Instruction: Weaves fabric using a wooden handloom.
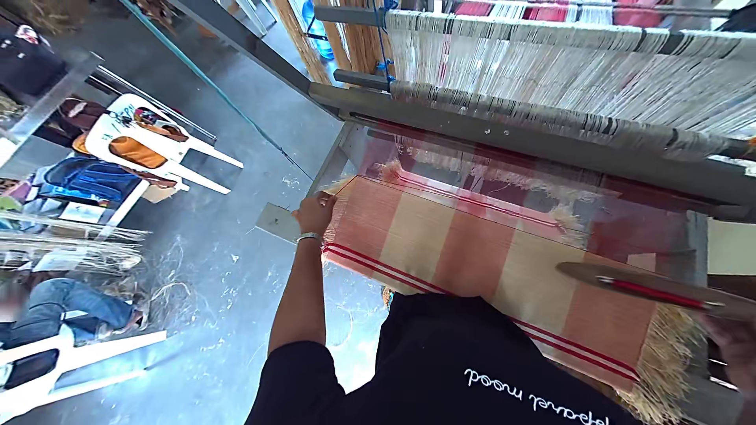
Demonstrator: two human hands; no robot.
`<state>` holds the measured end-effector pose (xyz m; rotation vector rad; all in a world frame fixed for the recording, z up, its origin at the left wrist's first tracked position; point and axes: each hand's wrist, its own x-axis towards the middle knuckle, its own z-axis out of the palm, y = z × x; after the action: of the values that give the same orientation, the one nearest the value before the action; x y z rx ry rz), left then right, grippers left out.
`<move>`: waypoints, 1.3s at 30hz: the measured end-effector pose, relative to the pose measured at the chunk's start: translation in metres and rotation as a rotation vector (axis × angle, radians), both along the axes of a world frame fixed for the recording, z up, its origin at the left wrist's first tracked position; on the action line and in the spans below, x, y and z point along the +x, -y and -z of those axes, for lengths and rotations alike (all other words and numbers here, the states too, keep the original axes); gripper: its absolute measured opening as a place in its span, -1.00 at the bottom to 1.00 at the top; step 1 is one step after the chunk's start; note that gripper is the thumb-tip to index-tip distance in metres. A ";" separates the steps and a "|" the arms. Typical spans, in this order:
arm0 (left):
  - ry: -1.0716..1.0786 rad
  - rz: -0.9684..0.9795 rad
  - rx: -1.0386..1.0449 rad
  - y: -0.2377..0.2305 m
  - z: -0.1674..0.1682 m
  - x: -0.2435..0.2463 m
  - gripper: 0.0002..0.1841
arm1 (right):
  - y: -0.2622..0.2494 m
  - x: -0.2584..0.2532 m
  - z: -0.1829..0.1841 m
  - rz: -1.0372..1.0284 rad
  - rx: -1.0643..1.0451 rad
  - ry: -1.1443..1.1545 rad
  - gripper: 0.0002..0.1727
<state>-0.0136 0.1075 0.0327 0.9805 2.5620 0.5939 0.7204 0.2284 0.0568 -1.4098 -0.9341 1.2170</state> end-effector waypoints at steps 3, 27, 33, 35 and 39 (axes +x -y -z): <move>0.256 -0.008 0.080 0.010 -0.017 -0.034 -0.67 | 0.000 -0.051 0.033 -0.113 -0.018 0.054 -0.67; 0.654 -0.455 0.569 -0.134 -0.017 -0.056 -0.68 | -0.036 -0.052 0.008 -0.576 -0.019 1.357 -0.49; 0.180 0.465 -0.188 -0.135 -0.028 -0.050 -0.73 | -0.069 -0.020 -0.011 -0.439 -0.113 1.427 -0.63; 0.054 0.570 -0.353 -0.140 -0.027 -0.047 -0.77 | -0.071 -0.022 -0.013 -0.374 -0.157 1.404 -0.62; -0.035 0.539 -0.442 -0.142 -0.021 -0.051 -0.75 | -0.073 -0.022 0.002 -0.344 -0.156 1.381 -0.51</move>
<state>-0.0644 0.2494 0.0536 1.4252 2.1628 -0.1312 0.6985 0.3012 0.0547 -2.2875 -2.0782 0.3673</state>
